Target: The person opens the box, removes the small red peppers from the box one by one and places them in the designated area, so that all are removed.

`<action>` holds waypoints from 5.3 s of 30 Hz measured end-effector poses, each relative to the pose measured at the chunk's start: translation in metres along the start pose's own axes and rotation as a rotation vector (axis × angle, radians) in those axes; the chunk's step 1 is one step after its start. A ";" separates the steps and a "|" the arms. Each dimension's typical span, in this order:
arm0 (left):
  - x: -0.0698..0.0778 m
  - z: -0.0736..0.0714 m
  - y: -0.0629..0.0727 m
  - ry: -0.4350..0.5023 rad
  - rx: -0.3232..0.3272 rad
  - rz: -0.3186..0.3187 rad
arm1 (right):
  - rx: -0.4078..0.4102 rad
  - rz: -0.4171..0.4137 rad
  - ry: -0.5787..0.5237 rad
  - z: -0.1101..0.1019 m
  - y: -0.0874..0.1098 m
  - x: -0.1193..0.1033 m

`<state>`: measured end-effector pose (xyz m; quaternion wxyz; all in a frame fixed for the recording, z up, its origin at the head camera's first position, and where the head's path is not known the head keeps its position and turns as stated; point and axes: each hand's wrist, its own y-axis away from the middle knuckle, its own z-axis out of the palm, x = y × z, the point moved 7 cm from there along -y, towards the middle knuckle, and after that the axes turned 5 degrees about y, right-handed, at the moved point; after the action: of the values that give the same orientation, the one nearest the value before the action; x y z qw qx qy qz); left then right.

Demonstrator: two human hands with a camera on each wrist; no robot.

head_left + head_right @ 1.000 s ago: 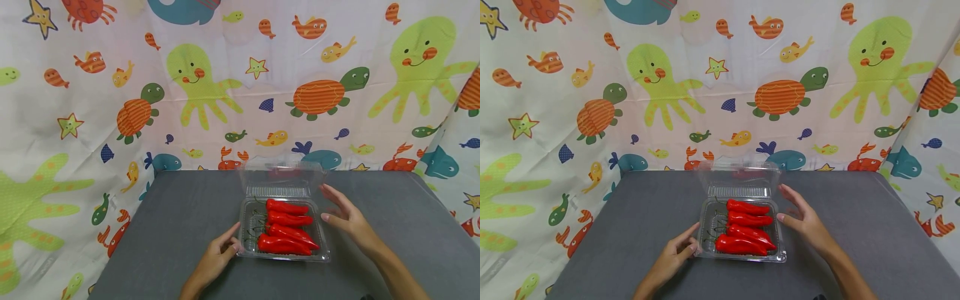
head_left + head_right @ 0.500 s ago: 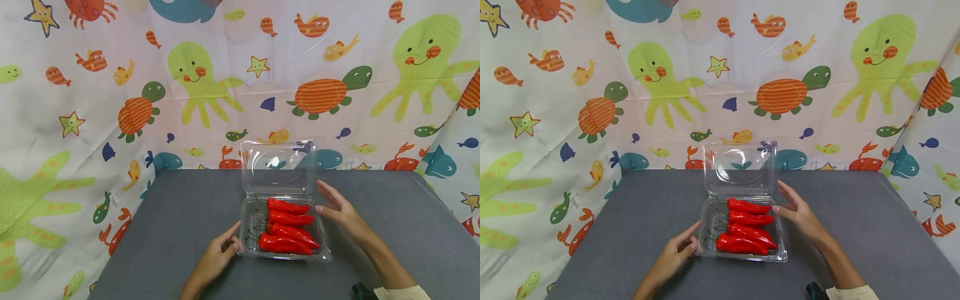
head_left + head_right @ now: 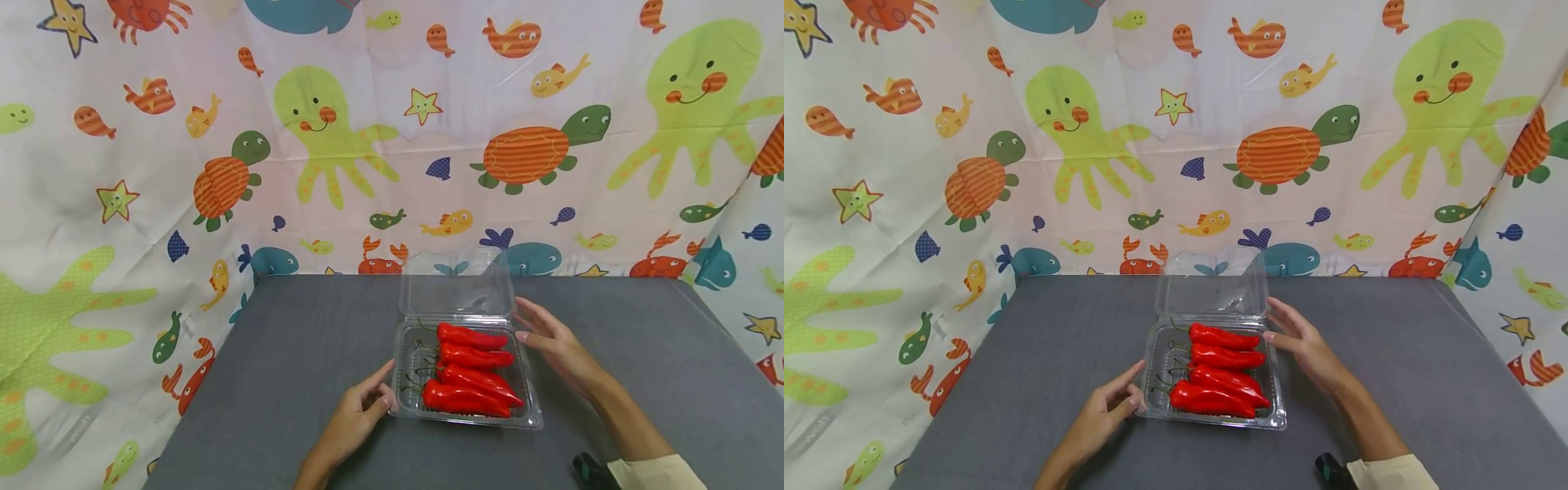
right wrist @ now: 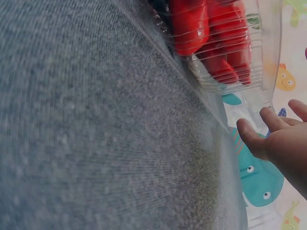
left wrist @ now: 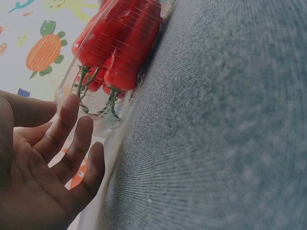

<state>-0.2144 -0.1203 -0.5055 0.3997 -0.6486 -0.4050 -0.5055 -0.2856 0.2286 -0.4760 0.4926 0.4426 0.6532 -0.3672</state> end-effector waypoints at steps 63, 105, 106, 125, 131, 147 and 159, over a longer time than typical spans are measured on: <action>0.026 -0.023 -0.039 -0.166 -0.079 0.095 | 0.025 -0.016 0.110 -0.002 0.040 -0.011; 0.010 -0.014 -0.046 -0.189 -0.214 0.016 | -0.101 -0.060 0.082 0.050 0.042 -0.034; 0.010 -0.015 -0.046 -0.188 -0.212 0.016 | -0.108 -0.052 0.084 0.051 0.042 -0.034; 0.011 -0.014 -0.046 -0.180 -0.206 0.033 | -0.184 -0.033 0.157 0.079 0.041 -0.035; 0.010 -0.015 -0.046 -0.183 -0.208 0.021 | -0.208 -0.036 0.159 0.086 0.042 -0.038; 0.010 -0.015 -0.045 -0.175 -0.207 0.023 | -0.184 -0.107 0.375 0.091 0.039 -0.038; 0.009 -0.015 -0.046 -0.163 -0.213 0.026 | -0.149 -0.173 0.539 0.093 0.037 -0.045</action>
<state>-0.2607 -0.1164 -0.4889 0.3009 -0.7313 -0.3718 -0.4862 -0.2163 0.1465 -0.4564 0.2993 0.4293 0.8210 -0.2282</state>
